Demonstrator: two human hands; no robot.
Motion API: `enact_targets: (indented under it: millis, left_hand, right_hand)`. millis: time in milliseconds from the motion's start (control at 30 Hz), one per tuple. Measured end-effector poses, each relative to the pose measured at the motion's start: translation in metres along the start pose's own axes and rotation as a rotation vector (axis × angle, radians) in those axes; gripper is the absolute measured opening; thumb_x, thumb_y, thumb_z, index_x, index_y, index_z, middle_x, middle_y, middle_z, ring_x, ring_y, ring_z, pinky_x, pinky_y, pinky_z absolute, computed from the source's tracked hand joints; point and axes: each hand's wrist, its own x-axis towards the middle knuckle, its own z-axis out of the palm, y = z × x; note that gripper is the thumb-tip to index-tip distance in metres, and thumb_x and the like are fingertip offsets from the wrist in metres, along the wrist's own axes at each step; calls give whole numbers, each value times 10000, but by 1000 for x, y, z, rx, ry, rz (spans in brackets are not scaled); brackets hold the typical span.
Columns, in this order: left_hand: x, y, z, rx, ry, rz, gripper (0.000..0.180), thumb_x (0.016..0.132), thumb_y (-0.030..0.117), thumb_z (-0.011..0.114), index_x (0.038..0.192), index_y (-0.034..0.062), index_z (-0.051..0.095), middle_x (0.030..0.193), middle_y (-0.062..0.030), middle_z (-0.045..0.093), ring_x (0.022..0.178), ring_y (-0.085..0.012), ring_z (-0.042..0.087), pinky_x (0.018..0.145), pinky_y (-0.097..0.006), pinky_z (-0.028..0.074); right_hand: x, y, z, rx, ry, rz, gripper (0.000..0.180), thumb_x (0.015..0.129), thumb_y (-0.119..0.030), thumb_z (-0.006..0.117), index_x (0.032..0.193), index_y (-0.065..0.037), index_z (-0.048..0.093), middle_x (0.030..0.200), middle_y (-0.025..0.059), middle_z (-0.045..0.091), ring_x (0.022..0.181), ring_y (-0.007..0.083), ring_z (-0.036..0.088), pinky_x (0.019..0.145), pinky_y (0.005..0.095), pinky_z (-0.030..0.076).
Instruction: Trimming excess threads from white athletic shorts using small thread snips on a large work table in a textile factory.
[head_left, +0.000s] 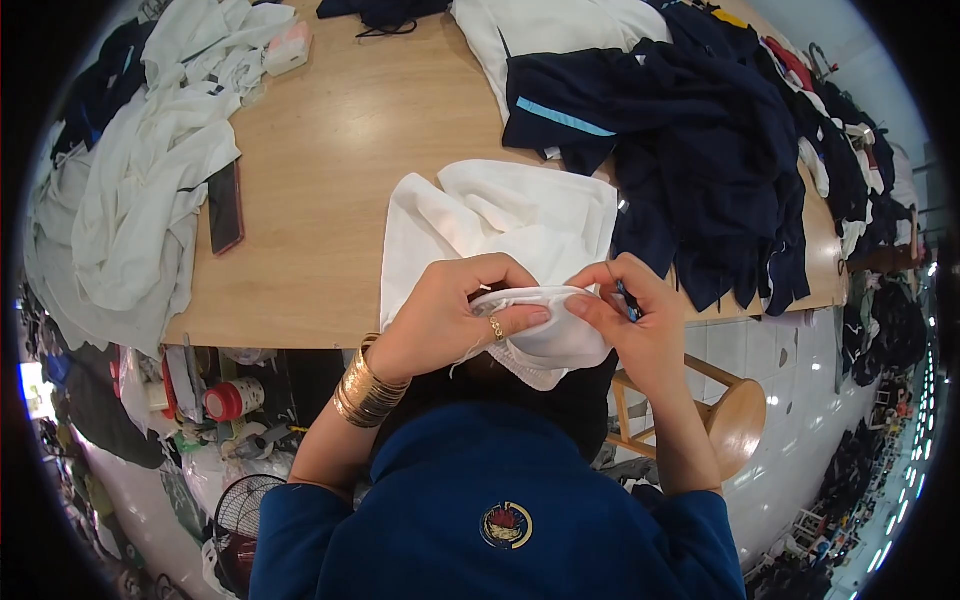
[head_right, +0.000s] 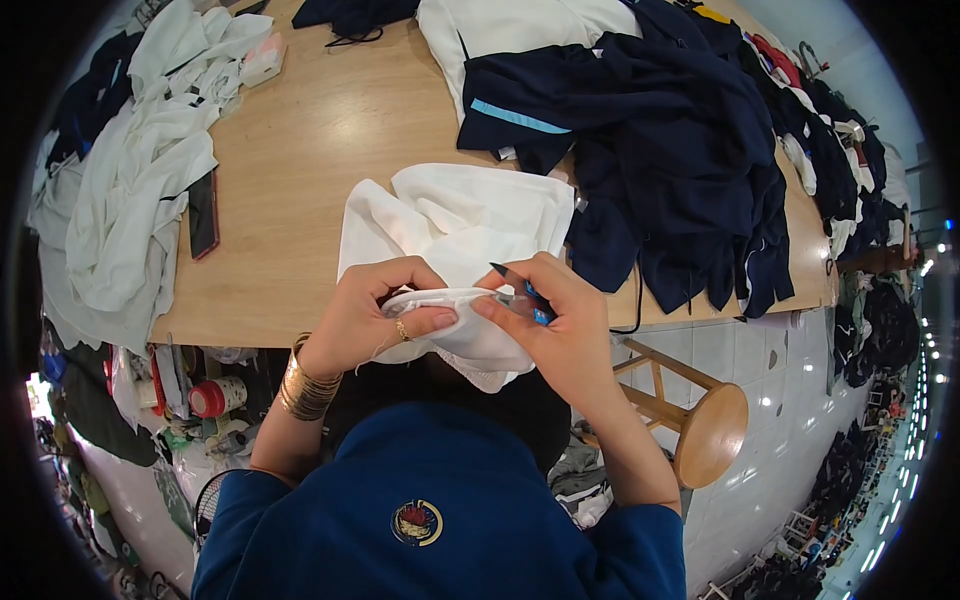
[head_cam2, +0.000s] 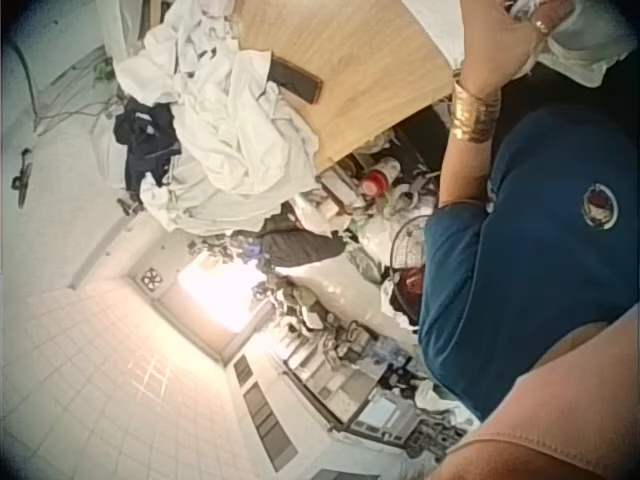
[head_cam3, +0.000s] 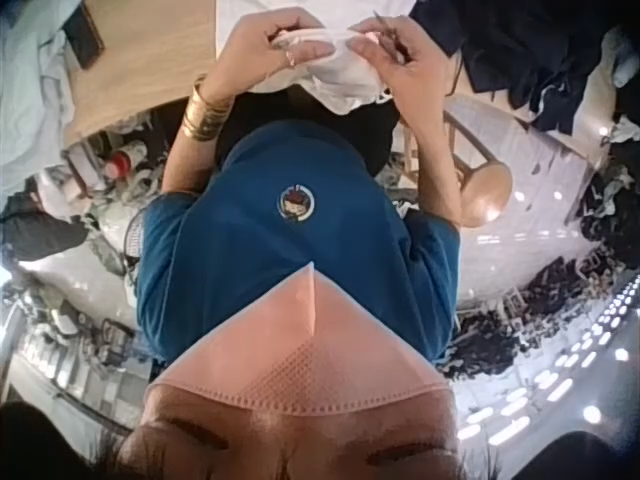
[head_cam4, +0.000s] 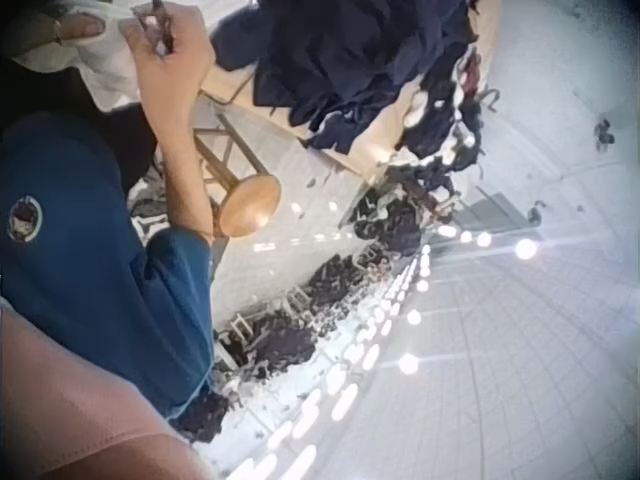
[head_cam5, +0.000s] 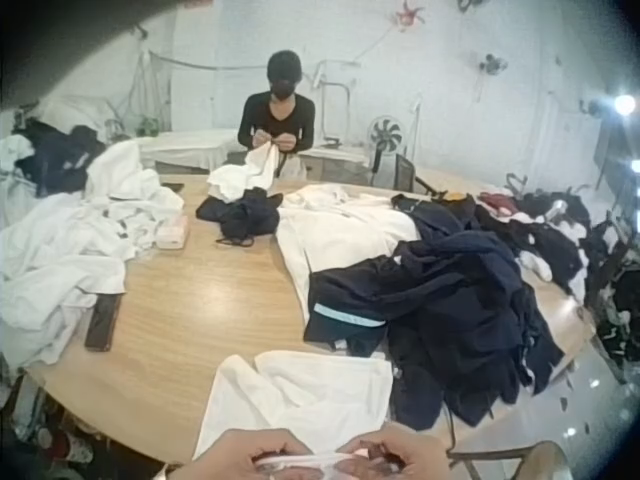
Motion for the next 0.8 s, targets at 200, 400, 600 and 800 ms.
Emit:
enact_targets:
  millis: [200,400,600,800]
  left_hand:
    - [0,-2,3,-50,44,13,181,755,112,736,876,15,643,771,-9,640,687,-50,541,605,-207,441]
    - [1,-9,8,53,60,105,205,779,179,727,887,19,657,757,-80,653,676,-112,603,616,-237,472]
    - [1,-2,2,2,-67,86,229,782,200,730,906,22,654,803,-69,669,697,-107,606,641,-237,474]
    - [2,-2,4,-61,-2,30,243,805,223,708,933,25,648,781,-58,666,709,-103,609,643,-238,473]
  right_hand:
    - [-3,-10,9,-262,152,-404,397,570,93,676,921,-92,671,743,39,530,635,149,560,477,249,398]
    - [4,-3,10,-397,99,-496,302,600,91,638,863,-59,641,767,46,553,619,162,553,499,257,410]
    - [11,-3,7,245,-105,165,168,688,83,625,796,-38,583,738,58,523,599,155,516,517,245,391]
    - [5,0,14,-262,90,-299,176,708,81,617,841,-19,557,799,43,498,667,109,471,580,209,361]
